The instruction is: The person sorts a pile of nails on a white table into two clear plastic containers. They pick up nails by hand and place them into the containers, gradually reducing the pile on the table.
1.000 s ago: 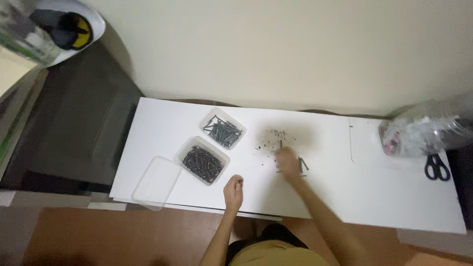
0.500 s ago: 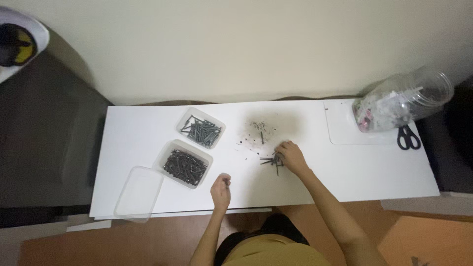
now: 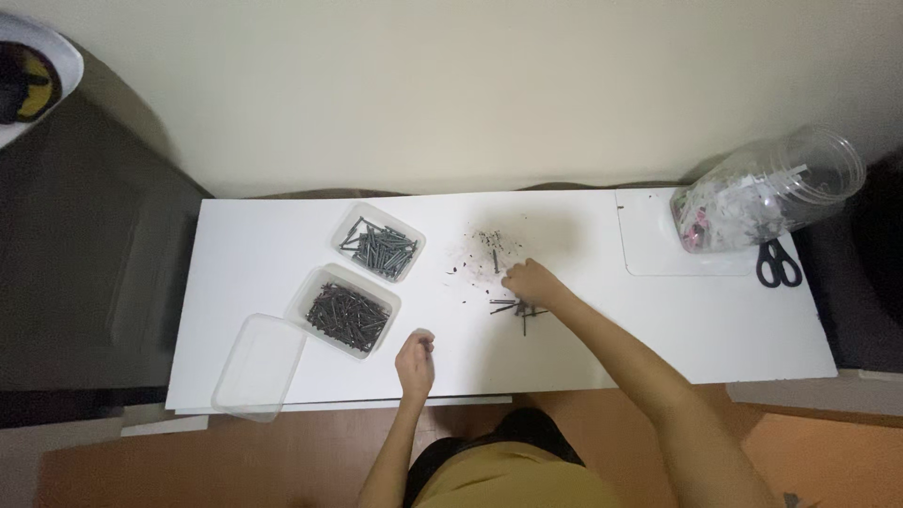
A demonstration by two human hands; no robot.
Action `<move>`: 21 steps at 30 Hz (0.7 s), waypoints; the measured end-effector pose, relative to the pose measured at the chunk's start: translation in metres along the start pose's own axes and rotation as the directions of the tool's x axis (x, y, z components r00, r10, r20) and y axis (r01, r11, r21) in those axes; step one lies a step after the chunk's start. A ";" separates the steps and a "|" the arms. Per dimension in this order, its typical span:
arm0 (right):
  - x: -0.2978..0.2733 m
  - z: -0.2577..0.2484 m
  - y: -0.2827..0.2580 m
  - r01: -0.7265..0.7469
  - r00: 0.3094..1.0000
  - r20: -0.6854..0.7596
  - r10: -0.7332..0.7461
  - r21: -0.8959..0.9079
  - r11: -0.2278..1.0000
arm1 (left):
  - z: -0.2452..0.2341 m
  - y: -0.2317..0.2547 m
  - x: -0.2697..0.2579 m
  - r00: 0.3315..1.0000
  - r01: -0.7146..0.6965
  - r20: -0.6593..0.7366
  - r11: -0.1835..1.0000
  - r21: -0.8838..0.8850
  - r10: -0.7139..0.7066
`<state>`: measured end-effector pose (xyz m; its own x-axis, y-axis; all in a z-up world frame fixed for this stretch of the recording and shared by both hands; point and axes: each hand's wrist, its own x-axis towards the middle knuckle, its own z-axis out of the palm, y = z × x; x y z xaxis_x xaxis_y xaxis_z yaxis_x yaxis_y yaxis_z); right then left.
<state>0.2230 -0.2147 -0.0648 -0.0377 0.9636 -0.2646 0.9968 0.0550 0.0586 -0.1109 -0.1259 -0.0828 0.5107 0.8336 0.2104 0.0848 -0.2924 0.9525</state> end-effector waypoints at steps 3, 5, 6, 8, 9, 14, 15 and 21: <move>0.000 -0.011 -0.006 0.098 0.995 0.031 -0.096 -0.056 0.994 | 0.000 0.001 0.002 1.000 0.019 0.005 1.000 -0.009 -0.019; -0.006 -0.023 -0.011 0.155 0.987 0.057 -0.149 -0.103 0.983 | 0.000 0.002 0.002 1.000 0.026 0.015 0.999 0.022 -0.026; -0.010 -0.029 -0.013 0.161 0.983 0.098 -0.153 -0.081 0.984 | -0.001 0.003 0.001 1.000 0.018 0.007 1.000 0.007 -0.018; -0.016 -0.037 -0.013 0.175 0.970 0.177 -0.165 -0.042 0.984 | -0.002 0.005 -0.001 1.000 0.000 -0.013 1.000 -0.022 -0.001; -0.014 -0.039 -0.012 0.174 0.975 0.149 -0.165 -0.050 0.983 | -0.002 0.006 0.001 1.000 -0.012 -0.016 0.999 -0.034 0.012; -0.001 -0.013 -0.001 0.121 0.992 -0.042 -0.119 0.031 0.992 | -0.003 0.009 0.002 1.000 0.004 -0.003 1.000 -0.014 -0.004; 0.004 -0.006 0.003 0.086 0.991 -0.108 -0.080 0.047 0.995 | -0.003 0.009 0.002 1.000 0.017 -0.002 1.000 0.005 -0.017; 0.012 -0.007 0.007 -0.293 0.930 -0.077 0.359 0.430 0.854 | -0.004 0.013 0.005 1.000 0.028 0.009 0.999 0.042 -0.028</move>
<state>0.2287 -0.2012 -0.0609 0.3169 0.9364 -0.1506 0.8927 -0.3481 -0.2861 -0.1104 -0.1234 -0.0683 0.5153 0.8375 0.1818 0.1346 -0.2886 0.9479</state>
